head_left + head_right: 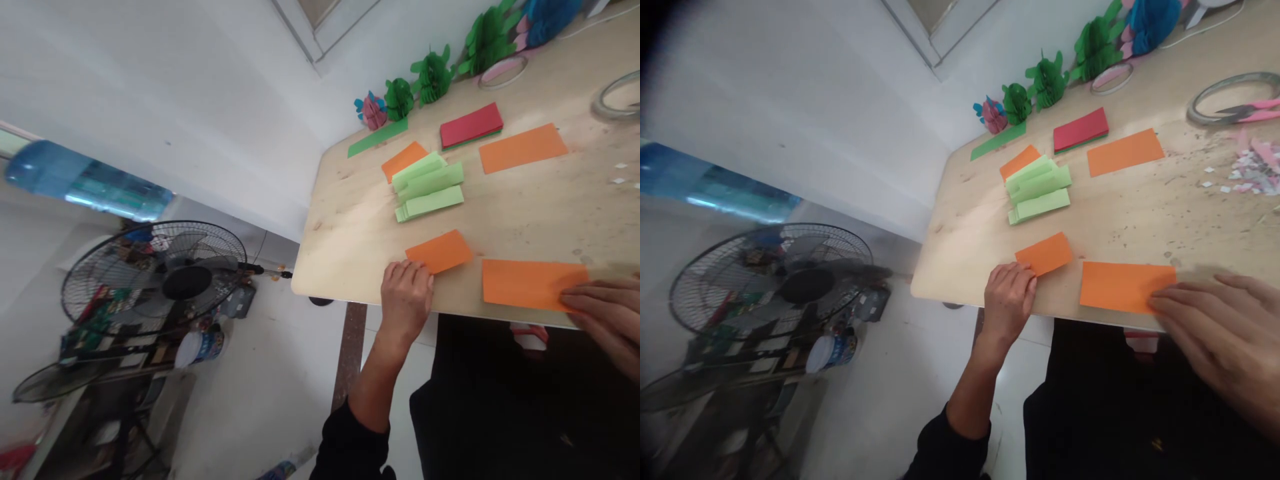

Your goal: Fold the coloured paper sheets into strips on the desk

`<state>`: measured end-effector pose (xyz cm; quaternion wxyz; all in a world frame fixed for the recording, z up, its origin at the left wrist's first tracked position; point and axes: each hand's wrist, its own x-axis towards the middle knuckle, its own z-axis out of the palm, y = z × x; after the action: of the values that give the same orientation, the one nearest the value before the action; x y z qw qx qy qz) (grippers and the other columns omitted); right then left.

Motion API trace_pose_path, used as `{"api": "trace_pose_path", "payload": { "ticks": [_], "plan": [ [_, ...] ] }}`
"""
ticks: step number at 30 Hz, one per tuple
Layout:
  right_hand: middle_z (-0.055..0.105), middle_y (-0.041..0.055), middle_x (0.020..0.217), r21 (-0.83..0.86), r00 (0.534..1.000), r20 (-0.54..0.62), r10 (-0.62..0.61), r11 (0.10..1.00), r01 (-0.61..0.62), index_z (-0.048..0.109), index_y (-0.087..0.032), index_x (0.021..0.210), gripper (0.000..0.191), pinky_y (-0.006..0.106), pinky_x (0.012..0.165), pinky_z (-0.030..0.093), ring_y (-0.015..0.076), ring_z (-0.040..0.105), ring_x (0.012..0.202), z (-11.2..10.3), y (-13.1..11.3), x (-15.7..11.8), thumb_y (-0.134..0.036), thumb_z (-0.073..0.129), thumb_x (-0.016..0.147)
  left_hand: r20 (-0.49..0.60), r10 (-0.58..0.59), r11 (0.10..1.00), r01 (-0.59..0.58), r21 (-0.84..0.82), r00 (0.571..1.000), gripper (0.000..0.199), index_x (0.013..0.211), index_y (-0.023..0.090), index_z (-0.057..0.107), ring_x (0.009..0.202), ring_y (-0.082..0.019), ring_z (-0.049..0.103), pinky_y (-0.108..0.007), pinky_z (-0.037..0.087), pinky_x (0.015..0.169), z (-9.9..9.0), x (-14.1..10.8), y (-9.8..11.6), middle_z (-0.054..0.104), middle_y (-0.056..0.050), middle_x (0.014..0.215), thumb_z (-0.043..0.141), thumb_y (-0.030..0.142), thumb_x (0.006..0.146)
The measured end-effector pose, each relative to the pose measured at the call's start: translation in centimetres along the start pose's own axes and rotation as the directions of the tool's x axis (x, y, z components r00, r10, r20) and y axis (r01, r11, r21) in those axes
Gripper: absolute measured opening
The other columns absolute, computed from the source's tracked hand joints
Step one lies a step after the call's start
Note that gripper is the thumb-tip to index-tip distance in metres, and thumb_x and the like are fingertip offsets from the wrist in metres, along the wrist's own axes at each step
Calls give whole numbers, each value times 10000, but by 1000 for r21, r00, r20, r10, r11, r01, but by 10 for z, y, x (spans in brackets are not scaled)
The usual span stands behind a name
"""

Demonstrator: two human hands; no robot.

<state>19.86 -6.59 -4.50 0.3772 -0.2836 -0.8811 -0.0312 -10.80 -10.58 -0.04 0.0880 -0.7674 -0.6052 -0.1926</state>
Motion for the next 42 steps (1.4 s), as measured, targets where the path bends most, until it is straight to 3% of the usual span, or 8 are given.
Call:
{"api": "trace_pose_path", "payload": {
  "ticks": [3, 7, 13, 22, 29, 32, 36, 42],
  "plan": [
    [688, 25, 1045, -34, 996, -22, -84, 996, 83, 661, -206, 1020, 221, 430, 883, 454, 231, 643, 905, 1, 3, 3, -235, 619, 805, 3, 5, 998, -5, -67, 1000, 253, 1091, 156, 626, 1096, -204, 613, -391, 475, 976, -3, -4, 8, 703, -82, 1130, 493, 303, 934],
    [687, -7, 1031, -27, 995, 14, -95, 995, 95, 653, -228, 1017, 206, 411, 896, 460, 211, 641, 884, 2, 5, 3, -270, 588, 826, 73, 195, 969, -180, -169, 978, 447, 1218, 160, 592, 1294, -227, 486, -419, 389, 1092, -5, 0, 33, 625, -90, 1301, 484, 481, 926],
    [680, -19, 1027, 3, 999, 34, -33, 999, 33, 649, -244, 1030, 217, 419, 980, 450, 200, 633, 857, 0, 2, -2, -278, 585, 826, 177, 276, 938, -225, -263, 945, 316, 1083, 192, 673, 1182, -178, 559, -370, 396, 1055, 3, 11, 54, 703, -24, 1163, 411, 328, 972],
    [629, -9, 908, -21, 980, 40, 193, 981, -192, 608, -238, 911, 163, 341, 663, 428, 180, 590, 797, 1, 0, 2, -386, 565, 858, 212, 24, 908, 68, -414, 977, 261, 1046, 216, 682, 979, -149, 656, -341, 504, 914, 17, 17, 62, 754, -12, 985, 453, 306, 958],
    [551, 21, 799, -116, 945, -3, 328, 938, -326, 589, -234, 976, 222, 355, 610, 324, 210, 527, 719, 11, -4, 13, -422, 544, 869, 94, -199, 874, 220, -433, 975, 365, 1269, 170, 539, 1082, -176, 626, -369, 526, 956, 24, 9, 74, 692, -75, 1173, 400, 315, 964],
    [535, 14, 762, -119, 935, 12, 356, 928, -352, 599, -249, 1060, 285, 347, 593, 323, 203, 501, 677, 13, -2, 16, -441, 540, 857, 50, -138, 951, 146, -273, 989, 418, 1329, 197, 506, 1338, -269, 461, -506, 434, 1077, 28, -4, 84, 566, -118, 1371, 442, 296, 928],
    [535, 11, 732, -115, 937, 43, 346, 934, -339, 603, -260, 1108, 336, 347, 585, 323, 204, 489, 659, 13, 1, 14, -456, 516, 850, -88, 116, 986, -126, -110, 989, 465, 1342, 235, 526, 1477, -337, 223, -630, 299, 1142, 32, -19, 97, 455, -58, 1493, 491, 334, 889],
    [558, 29, 779, -95, 955, 64, 291, 954, -284, 584, -247, 1213, 419, 354, 617, 347, 206, 497, 674, 12, 6, 8, -431, 524, 841, -53, 161, 981, -165, -101, 986, 543, 1400, 147, 478, 1469, -311, 260, -585, 323, 1144, 32, -19, 105, 438, -59, 1510, 403, 401, 926]
  ]
}}
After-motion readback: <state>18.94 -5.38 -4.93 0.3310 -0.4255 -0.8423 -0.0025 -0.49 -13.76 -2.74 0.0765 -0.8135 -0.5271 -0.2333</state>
